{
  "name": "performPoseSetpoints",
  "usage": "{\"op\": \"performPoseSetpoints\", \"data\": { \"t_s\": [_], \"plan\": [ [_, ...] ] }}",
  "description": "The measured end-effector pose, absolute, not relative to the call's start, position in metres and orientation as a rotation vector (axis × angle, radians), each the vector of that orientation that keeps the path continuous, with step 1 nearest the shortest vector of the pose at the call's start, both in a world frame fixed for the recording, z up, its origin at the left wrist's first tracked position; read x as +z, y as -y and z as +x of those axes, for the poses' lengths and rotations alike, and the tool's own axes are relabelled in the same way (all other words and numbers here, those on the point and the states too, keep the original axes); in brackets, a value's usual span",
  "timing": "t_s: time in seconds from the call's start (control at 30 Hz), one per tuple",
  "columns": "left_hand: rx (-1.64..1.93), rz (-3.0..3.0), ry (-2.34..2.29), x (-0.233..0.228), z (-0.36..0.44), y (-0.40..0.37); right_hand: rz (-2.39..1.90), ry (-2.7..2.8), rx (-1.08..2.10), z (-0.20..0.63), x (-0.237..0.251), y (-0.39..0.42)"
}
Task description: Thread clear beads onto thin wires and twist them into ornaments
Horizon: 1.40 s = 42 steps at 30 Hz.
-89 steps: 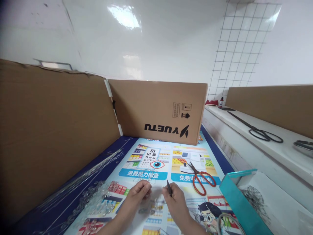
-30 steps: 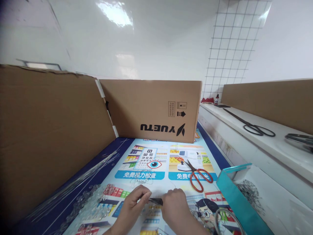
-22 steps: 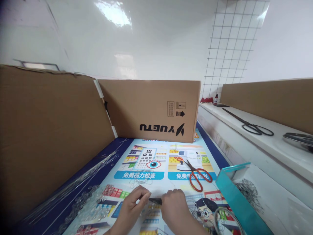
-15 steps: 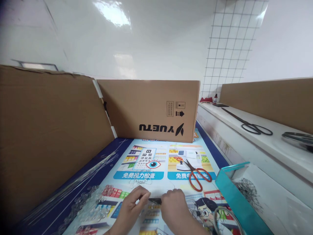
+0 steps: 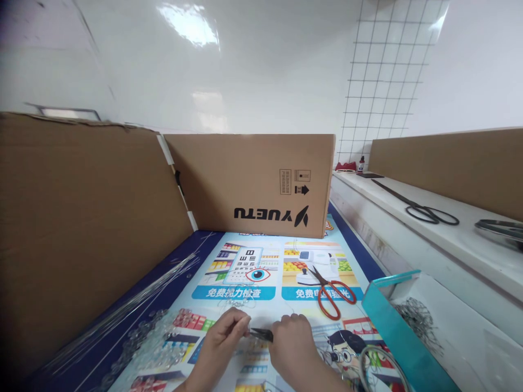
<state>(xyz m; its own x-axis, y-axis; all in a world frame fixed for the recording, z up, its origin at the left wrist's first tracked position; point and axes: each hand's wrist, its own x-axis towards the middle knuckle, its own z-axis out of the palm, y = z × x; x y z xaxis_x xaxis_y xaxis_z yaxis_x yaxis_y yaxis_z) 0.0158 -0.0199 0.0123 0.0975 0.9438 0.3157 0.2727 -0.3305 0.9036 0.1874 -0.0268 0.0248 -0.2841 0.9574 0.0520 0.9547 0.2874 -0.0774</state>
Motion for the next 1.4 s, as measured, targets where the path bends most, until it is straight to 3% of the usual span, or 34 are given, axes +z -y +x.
{"op": "performPoseSetpoints", "data": {
  "t_s": [1.4],
  "plan": [
    [1.217,1.754,-1.232,0.0049,0.0178,0.0223,-1.809,2.553,0.075,0.1886,0.0197,0.0252]
  ]
}}
